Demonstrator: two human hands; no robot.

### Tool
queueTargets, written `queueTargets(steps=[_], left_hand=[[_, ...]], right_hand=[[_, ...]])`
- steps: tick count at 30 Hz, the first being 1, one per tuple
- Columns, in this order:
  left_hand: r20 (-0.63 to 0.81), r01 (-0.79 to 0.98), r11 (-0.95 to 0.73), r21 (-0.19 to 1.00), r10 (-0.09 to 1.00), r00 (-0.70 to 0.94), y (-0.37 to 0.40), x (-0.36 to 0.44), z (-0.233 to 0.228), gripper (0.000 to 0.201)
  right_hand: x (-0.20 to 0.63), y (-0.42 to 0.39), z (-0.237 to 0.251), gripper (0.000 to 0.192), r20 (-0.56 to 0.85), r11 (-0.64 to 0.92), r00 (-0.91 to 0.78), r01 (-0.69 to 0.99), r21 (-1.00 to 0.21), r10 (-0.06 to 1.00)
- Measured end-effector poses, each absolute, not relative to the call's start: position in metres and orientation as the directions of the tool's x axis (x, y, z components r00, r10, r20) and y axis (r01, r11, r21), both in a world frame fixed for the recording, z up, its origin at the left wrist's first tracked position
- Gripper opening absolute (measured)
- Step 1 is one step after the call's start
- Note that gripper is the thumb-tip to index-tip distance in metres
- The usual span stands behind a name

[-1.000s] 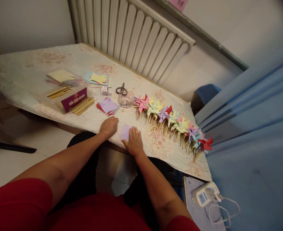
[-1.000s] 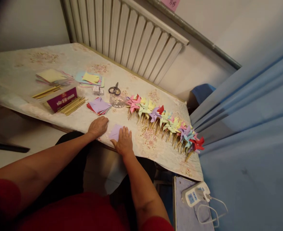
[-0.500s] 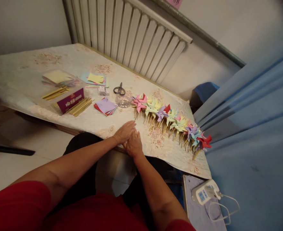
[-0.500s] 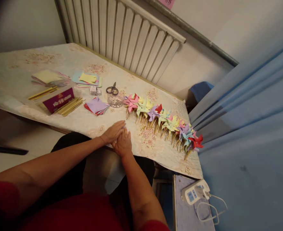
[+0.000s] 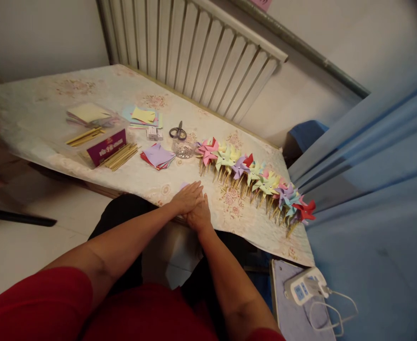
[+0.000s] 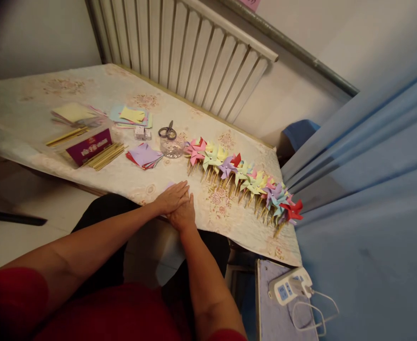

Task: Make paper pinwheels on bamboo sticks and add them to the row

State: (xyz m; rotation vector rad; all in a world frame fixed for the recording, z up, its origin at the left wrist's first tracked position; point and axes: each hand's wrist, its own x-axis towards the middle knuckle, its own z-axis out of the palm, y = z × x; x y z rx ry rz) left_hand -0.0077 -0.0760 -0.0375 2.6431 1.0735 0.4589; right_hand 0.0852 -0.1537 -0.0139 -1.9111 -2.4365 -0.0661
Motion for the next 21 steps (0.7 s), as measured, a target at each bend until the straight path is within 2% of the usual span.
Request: queueTargets(steps=[4, 10, 15, 21], left_hand=[[0.099, 0.664, -0.670, 0.332, 0.725, 0.682, -0.078, -0.018, -0.029, 0.063], [0.116, 0.647, -0.716, 0.263, 0.689, 0.715, -0.074, -0.036, -0.029, 0.057], [0.138, 0.618, -0.763, 0.190, 0.644, 0.752, -0.074, -0.054, -0.028, 0.055], [0.143, 0.631, -0.760, 0.156, 0.650, 0.747, -0.077, -0.062, -0.028, 0.056]], right_hand=[[0.088, -0.154, -0.017, 0.086, 0.089, 0.229, -0.224, 0.972, -0.051, 0.971], [0.091, -0.151, -0.031, 0.091, 0.137, 0.201, -0.184, 0.972, -0.122, 0.973], [0.092, -0.151, -0.037, 0.091, 0.175, 0.208, -0.187, 0.973, -0.105, 0.967], [0.092, -0.152, -0.036, 0.092, 0.205, 0.220, -0.196, 0.970, -0.100, 0.959]])
